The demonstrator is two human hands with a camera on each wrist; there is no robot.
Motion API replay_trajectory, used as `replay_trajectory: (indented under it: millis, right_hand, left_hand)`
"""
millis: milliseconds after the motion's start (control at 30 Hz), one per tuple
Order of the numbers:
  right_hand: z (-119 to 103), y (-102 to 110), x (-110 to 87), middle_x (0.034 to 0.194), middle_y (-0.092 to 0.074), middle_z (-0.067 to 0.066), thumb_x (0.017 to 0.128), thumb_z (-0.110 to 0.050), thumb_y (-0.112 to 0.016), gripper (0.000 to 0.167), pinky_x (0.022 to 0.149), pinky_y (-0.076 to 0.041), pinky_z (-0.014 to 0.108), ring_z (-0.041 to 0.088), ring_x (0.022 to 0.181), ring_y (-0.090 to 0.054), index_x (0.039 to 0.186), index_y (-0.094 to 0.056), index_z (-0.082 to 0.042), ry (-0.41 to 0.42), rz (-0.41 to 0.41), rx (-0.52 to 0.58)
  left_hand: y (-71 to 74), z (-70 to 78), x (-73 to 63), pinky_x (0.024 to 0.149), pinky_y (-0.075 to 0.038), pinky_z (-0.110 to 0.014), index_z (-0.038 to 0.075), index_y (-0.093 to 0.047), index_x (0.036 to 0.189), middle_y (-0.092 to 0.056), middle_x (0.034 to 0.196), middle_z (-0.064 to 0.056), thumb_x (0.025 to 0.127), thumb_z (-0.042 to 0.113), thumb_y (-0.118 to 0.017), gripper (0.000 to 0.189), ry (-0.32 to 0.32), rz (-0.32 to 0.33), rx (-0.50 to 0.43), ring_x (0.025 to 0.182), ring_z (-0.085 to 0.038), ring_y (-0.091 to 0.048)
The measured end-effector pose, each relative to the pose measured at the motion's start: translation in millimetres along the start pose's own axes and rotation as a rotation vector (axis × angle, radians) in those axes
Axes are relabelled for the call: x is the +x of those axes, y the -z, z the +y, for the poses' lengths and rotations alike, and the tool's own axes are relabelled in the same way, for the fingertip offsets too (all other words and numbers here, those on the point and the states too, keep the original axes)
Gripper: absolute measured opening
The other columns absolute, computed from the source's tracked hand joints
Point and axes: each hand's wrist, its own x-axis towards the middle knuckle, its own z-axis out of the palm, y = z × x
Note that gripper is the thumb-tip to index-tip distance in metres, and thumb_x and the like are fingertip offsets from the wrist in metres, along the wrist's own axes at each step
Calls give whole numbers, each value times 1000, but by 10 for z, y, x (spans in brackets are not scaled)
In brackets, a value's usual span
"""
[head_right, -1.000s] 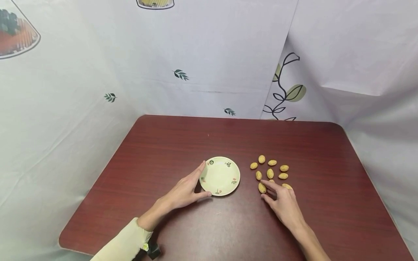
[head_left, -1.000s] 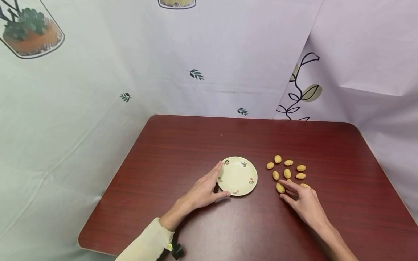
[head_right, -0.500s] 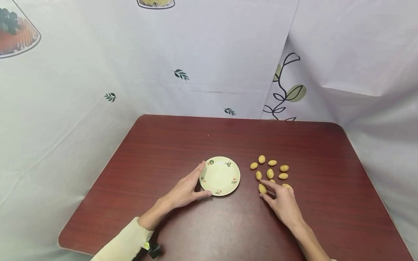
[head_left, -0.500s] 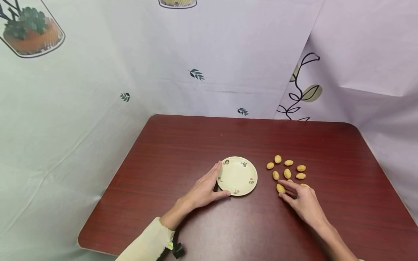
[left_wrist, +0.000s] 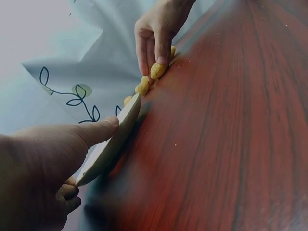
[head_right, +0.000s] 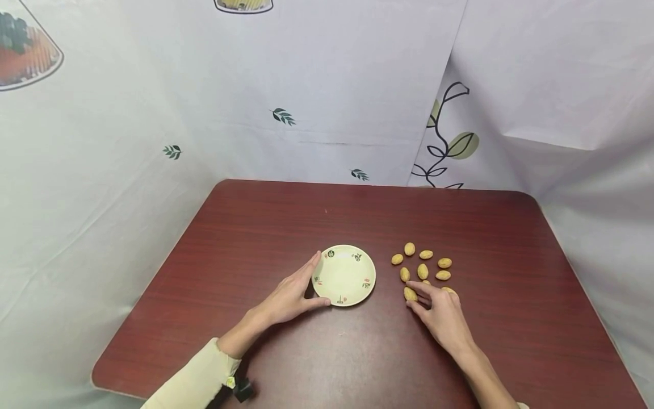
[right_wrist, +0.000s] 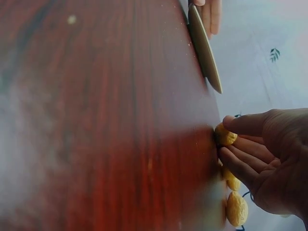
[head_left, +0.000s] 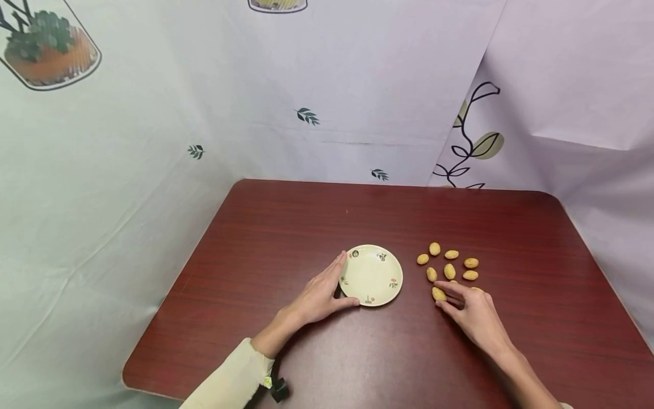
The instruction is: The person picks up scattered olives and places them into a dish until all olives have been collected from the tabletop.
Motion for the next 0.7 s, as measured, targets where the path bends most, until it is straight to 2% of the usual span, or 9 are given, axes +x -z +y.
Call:
replay_trajectory:
  millis: [200, 533, 700]
  right_hand:
    - [0, -2, 22, 110, -80, 16, 81, 7, -88, 38, 70, -59, 21, 29, 89, -80, 117, -80, -4, 3, -2, 12]
    - [-55, 64, 122, 103, -81, 15, 83, 5, -88, 35, 70, -59, 21, 29, 86, -80, 116, -81, -2, 50, 17, 34]
    - [-101, 84, 226, 106, -81, 13, 85, 5, -86, 34, 75, -57, 14, 29, 89, -80, 117, -80, -2, 60, 8, 66]
  left_hand:
    - [12, -29, 48, 124, -31, -49, -1, -16, 169, -19, 175, -19, 93, 50, -82, 113, -14, -10, 19, 160, -24, -23]
    - [37, -86, 164, 124, -32, -48, -3, -19, 168, -21, 174, -21, 89, 53, -85, 117, -69, -30, 40, 160, -27, -24]
    - [37, -114, 235, 122, -34, -49, -2, -20, 168, -23, 174, -20, 88, 54, -85, 117, -85, -32, 46, 159, -28, -27]
